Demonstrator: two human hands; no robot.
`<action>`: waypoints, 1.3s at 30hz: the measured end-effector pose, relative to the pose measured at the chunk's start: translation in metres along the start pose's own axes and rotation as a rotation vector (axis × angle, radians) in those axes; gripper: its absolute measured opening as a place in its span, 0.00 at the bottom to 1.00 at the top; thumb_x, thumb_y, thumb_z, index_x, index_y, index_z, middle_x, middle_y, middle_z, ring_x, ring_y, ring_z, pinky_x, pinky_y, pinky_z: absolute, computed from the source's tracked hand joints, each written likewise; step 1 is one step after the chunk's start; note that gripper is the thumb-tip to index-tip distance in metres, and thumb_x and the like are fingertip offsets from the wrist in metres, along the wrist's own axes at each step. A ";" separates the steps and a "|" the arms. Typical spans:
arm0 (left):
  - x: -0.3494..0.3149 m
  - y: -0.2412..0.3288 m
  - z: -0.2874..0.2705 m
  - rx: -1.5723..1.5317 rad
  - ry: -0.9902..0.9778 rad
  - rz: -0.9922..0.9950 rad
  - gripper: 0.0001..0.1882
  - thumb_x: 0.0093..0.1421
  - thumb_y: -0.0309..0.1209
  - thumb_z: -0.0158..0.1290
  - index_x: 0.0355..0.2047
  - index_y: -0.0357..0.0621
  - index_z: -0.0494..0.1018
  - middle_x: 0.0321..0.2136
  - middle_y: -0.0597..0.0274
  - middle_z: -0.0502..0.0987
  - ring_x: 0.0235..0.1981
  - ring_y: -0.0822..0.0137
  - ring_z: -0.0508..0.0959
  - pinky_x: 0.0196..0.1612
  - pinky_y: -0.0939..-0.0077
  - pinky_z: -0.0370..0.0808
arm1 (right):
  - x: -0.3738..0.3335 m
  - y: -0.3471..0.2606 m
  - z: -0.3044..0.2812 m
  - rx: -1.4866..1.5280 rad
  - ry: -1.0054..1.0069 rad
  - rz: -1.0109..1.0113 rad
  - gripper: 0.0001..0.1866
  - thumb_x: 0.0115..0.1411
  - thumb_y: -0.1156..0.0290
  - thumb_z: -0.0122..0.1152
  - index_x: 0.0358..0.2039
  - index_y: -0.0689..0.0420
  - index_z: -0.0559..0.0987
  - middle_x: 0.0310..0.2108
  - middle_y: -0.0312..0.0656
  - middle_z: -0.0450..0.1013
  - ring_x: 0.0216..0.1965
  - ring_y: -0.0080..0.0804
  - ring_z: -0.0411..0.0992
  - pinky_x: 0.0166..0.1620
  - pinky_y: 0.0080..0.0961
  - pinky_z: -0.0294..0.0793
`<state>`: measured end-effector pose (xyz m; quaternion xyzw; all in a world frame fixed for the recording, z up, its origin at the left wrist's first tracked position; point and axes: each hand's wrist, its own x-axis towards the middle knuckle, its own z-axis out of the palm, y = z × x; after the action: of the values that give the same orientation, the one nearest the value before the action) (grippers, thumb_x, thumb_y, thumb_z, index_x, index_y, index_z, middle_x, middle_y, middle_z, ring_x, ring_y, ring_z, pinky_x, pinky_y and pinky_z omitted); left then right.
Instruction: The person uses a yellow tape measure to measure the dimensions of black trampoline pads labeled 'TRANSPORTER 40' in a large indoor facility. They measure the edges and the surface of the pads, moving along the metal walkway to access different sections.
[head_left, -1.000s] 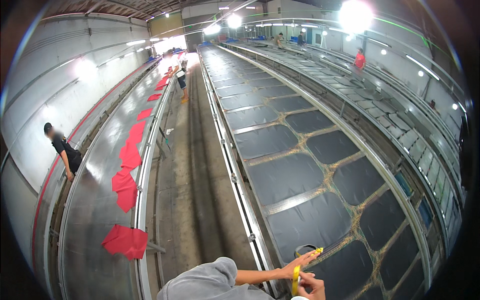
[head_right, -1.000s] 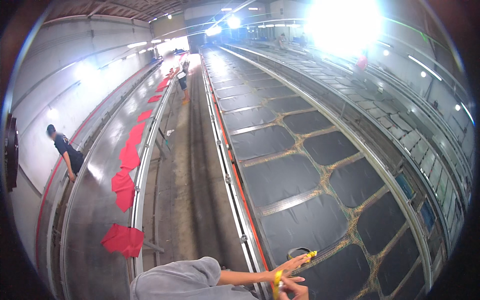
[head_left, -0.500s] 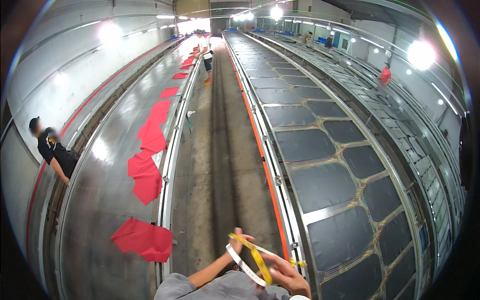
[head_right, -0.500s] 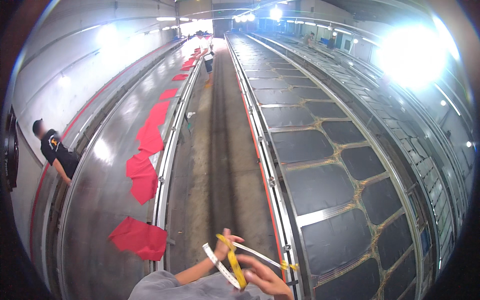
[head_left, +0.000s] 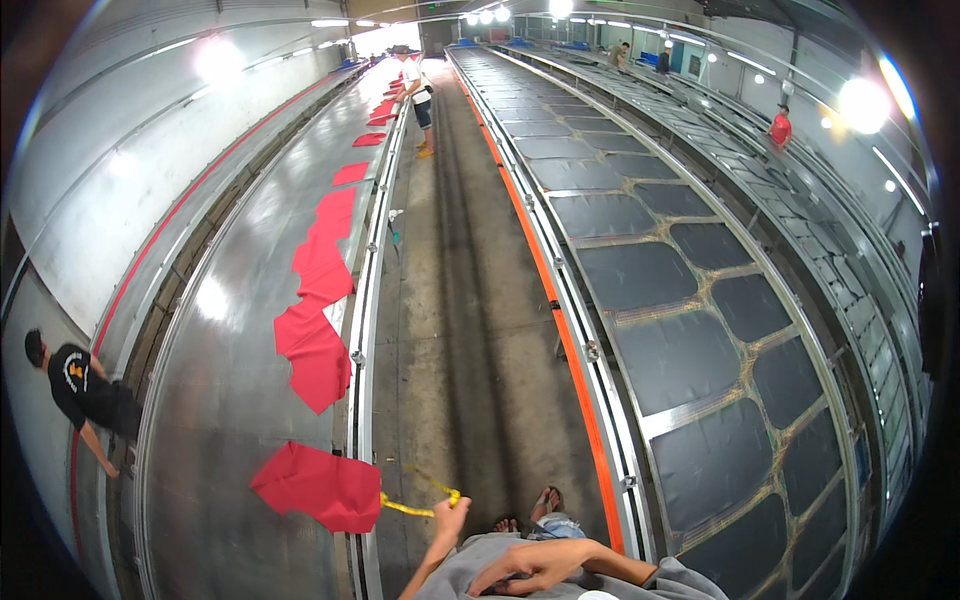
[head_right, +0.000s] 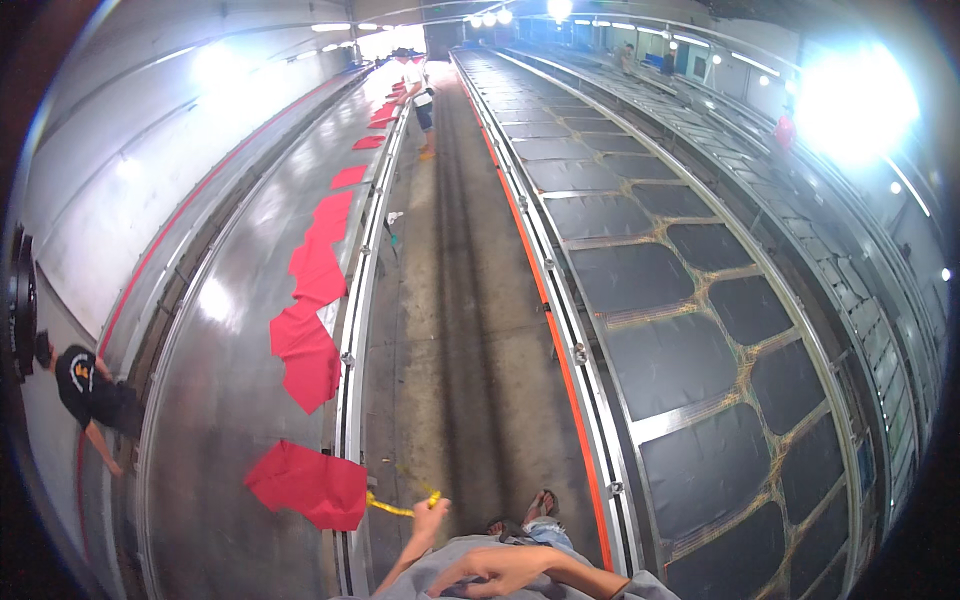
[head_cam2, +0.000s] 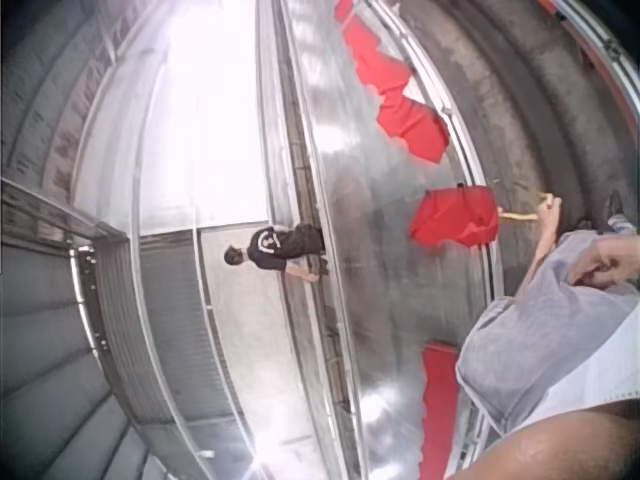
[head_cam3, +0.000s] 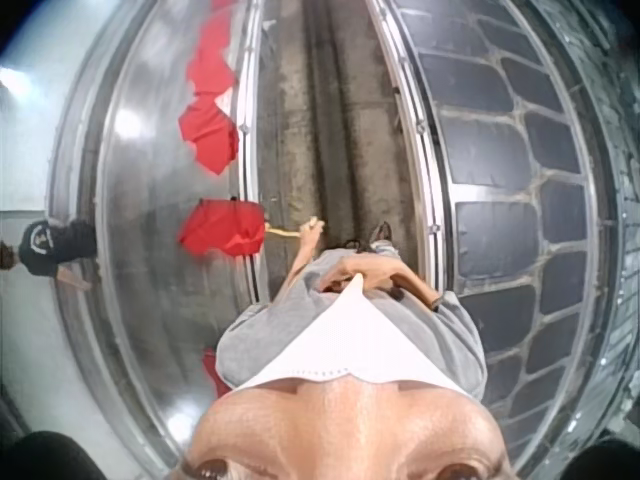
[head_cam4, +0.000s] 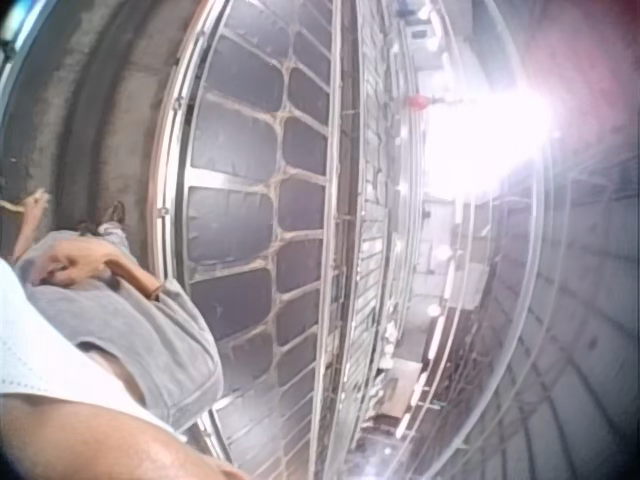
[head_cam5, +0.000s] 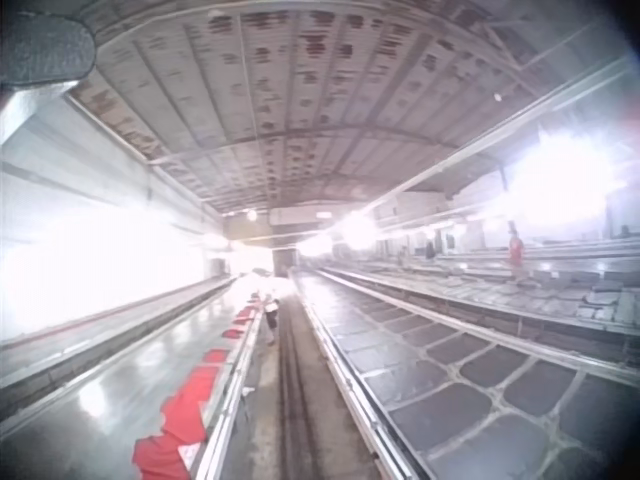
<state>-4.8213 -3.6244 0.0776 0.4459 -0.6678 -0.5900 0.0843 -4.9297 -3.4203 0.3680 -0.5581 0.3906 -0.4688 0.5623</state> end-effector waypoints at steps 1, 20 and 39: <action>-0.009 0.002 0.024 -0.031 -0.054 0.025 0.19 0.55 0.43 0.64 0.22 0.36 0.78 0.18 0.64 0.78 0.23 0.73 0.75 0.28 0.65 0.71 | 0.002 -0.006 -0.003 -0.019 0.000 0.016 0.15 0.61 0.73 0.60 0.47 0.65 0.80 0.42 0.47 0.81 0.45 0.35 0.78 0.50 0.32 0.75; 0.098 0.156 0.139 0.665 -0.447 0.469 0.28 0.62 0.55 0.59 0.28 0.37 0.77 0.24 0.43 0.79 0.27 0.46 0.80 0.31 0.54 0.73 | -0.071 -0.020 -0.156 -0.101 -0.002 -0.235 0.26 0.67 0.75 0.51 0.66 0.65 0.71 0.59 0.53 0.75 0.61 0.43 0.73 0.64 0.34 0.68; 0.120 0.254 0.269 0.622 -0.571 0.468 0.24 0.65 0.42 0.60 0.23 0.34 0.66 0.16 0.45 0.68 0.17 0.55 0.67 0.26 0.57 0.66 | -0.143 -0.019 -0.260 0.026 0.224 -0.464 0.13 0.61 0.76 0.59 0.45 0.69 0.81 0.43 0.52 0.79 0.46 0.48 0.76 0.50 0.40 0.73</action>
<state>-5.1900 -3.5400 0.1692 0.1080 -0.8913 -0.4264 -0.1095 -5.2186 -3.3492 0.3565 -0.5700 0.3058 -0.6491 0.4003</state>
